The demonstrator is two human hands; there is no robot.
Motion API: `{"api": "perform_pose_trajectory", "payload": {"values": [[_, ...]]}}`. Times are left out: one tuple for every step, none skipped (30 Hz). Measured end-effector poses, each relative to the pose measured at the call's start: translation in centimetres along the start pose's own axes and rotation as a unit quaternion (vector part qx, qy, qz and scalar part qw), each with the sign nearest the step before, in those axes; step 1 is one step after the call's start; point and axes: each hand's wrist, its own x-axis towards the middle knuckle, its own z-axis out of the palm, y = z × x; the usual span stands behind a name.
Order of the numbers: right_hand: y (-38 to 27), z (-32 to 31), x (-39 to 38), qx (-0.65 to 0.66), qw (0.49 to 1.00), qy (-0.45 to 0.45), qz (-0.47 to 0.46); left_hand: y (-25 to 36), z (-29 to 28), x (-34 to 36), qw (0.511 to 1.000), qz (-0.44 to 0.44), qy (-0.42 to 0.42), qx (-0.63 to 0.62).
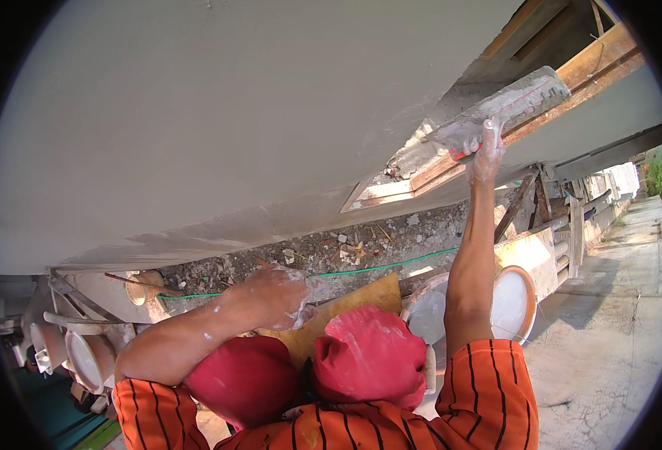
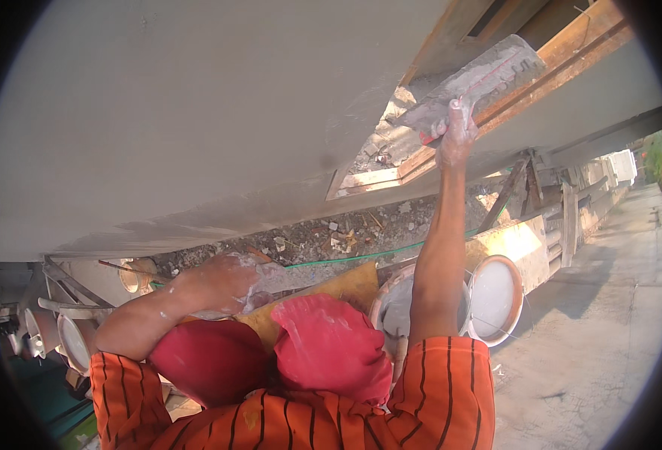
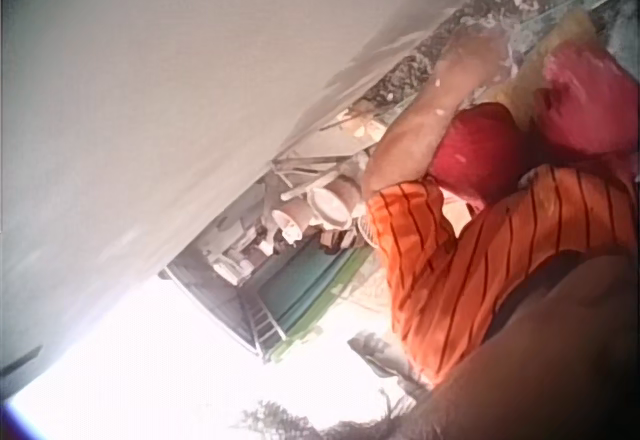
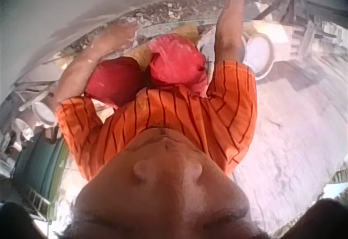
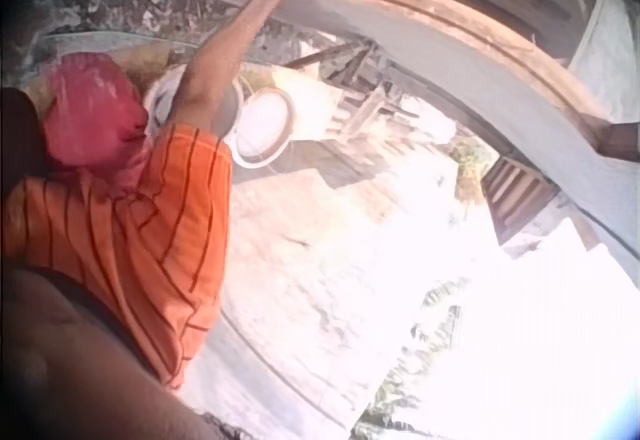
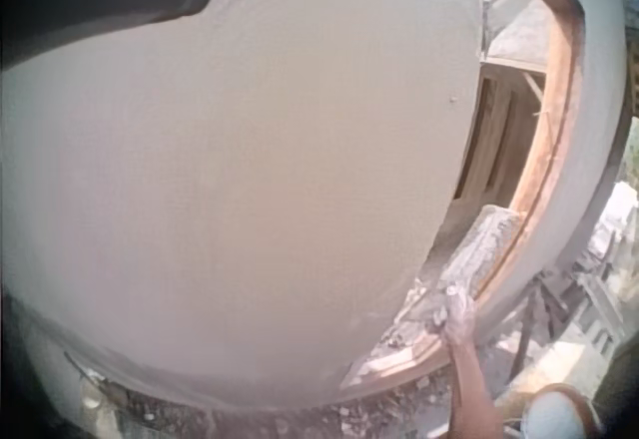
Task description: The person applies plaster to a wall using a trowel and a hawk. They repeatedly scoop plaster from a bucket, transfer it to the hawk, and smooth it onto the wall surface.
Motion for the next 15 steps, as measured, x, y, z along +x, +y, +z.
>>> {"api": "perform_pose_trajectory", "payload": {"values": [[-3.4,0.0,1.1,-0.061,0.997,-0.041,-0.017,0.2,-0.1,-0.2,1.000,0.004,0.018,0.001],[-6.7,-0.1,2.2,-0.184,0.974,-0.119,-0.047,0.0,0.2,0.1,0.999,0.020,0.024,-0.006],[-9.1,1.5,2.6,-0.252,0.948,-0.192,-0.034,-0.4,0.6,0.4,0.999,0.033,0.025,-0.015],[-11.0,3.5,3.1,-0.314,0.911,-0.266,-0.025,-0.6,0.7,0.3,0.998,0.042,0.031,-0.022],[-11.9,5.1,3.3,-0.381,0.869,-0.315,-0.021,-0.5,0.5,0.8,0.999,0.040,0.008,-0.022],[-12.1,7.3,3.3,-0.441,0.820,-0.363,-0.017,-0.3,-0.2,1.1,0.999,0.034,-0.014,-0.020],[-11.6,9.1,3.0,-0.498,0.765,-0.407,-0.015,-0.1,-0.6,1.4,0.999,0.029,-0.035,-0.017],[-10.7,10.4,2.0,-0.569,0.701,-0.429,0.013,0.2,-0.8,1.5,0.998,0.020,-0.052,-0.017],[-9.6,11.4,1.1,-0.634,0.629,-0.448,0.040,0.4,-1.0,1.5,0.997,0.009,-0.068,-0.019],[-6.1,11.2,0.6,-0.664,0.591,-0.453,0.062,0.4,-0.9,1.5,0.996,-0.007,-0.083,-0.023],[-1.5,9.9,-0.7,-0.694,0.552,-0.454,0.089,0.5,-0.5,1.2,0.997,-0.002,-0.072,-0.025],[2.1,8.4,-2.1,-0.692,0.543,-0.462,0.118,0.5,-0.1,1.0,0.998,0.004,-0.058,-0.023],[5.2,7.2,-3.0,-0.691,0.534,-0.467,0.140,0.4,-0.1,1.0,0.999,0.010,-0.039,-0.016],[8.2,6.3,-4.2,-0.691,0.517,-0.478,0.160,0.4,0.2,0.9,0.999,0.013,-0.036,-0.016],[10.9,5.5,-5.3,-0.691,0.501,-0.488,0.182,0.2,0.4,0.8,0.999,0.016,-0.035,-0.016]]}}
